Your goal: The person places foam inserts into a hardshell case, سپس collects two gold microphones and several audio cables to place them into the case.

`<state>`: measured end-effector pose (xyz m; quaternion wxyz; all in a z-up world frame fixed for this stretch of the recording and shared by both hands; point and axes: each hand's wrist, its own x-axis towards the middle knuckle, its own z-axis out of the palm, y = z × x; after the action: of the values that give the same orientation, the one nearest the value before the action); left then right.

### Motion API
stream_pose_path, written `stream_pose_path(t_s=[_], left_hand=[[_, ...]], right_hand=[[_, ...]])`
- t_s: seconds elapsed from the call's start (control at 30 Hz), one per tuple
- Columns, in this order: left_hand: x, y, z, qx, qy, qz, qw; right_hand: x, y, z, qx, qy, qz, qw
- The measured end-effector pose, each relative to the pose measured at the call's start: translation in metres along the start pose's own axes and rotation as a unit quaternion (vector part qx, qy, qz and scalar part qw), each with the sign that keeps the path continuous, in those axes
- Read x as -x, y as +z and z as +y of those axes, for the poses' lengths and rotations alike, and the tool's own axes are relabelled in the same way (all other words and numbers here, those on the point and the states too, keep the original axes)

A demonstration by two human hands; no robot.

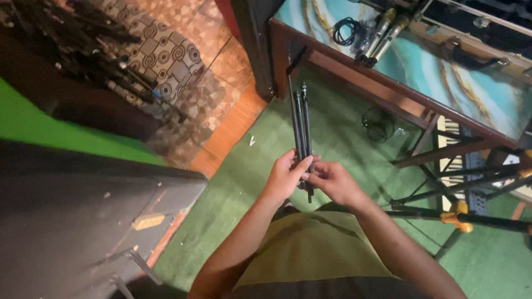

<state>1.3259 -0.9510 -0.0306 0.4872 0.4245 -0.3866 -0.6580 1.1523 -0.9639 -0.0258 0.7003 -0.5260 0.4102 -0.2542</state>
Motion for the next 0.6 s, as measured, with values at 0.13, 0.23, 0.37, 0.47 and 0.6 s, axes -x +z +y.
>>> stream_pose_path(t_s=[0.13, 0.23, 0.37, 0.47, 0.6], left_hand=[[-0.021, -0.011, 0.004, 0.009, -0.005, -0.027, 1.000], [-0.037, -0.013, 0.004, -0.007, -0.006, -0.039, 0.999], [-0.064, -0.020, 0.007, 0.010, -0.035, -0.069, 0.997], [-0.088, -0.020, 0.009, -0.037, -0.014, -0.105, 0.994], [-0.133, -0.006, 0.010, 0.000, -0.062, -0.097, 0.993]], right_hand=[[-0.010, 0.001, -0.005, 0.013, 0.007, 0.042, 0.999], [-0.018, -0.005, -0.007, 0.043, 0.009, 0.064, 0.997], [-0.032, -0.018, -0.005, 0.016, 0.025, 0.089, 0.996], [-0.044, -0.036, -0.003, 0.046, 0.029, 0.109, 0.993], [-0.059, -0.075, -0.004, 0.116, 0.045, 0.118, 0.985]])
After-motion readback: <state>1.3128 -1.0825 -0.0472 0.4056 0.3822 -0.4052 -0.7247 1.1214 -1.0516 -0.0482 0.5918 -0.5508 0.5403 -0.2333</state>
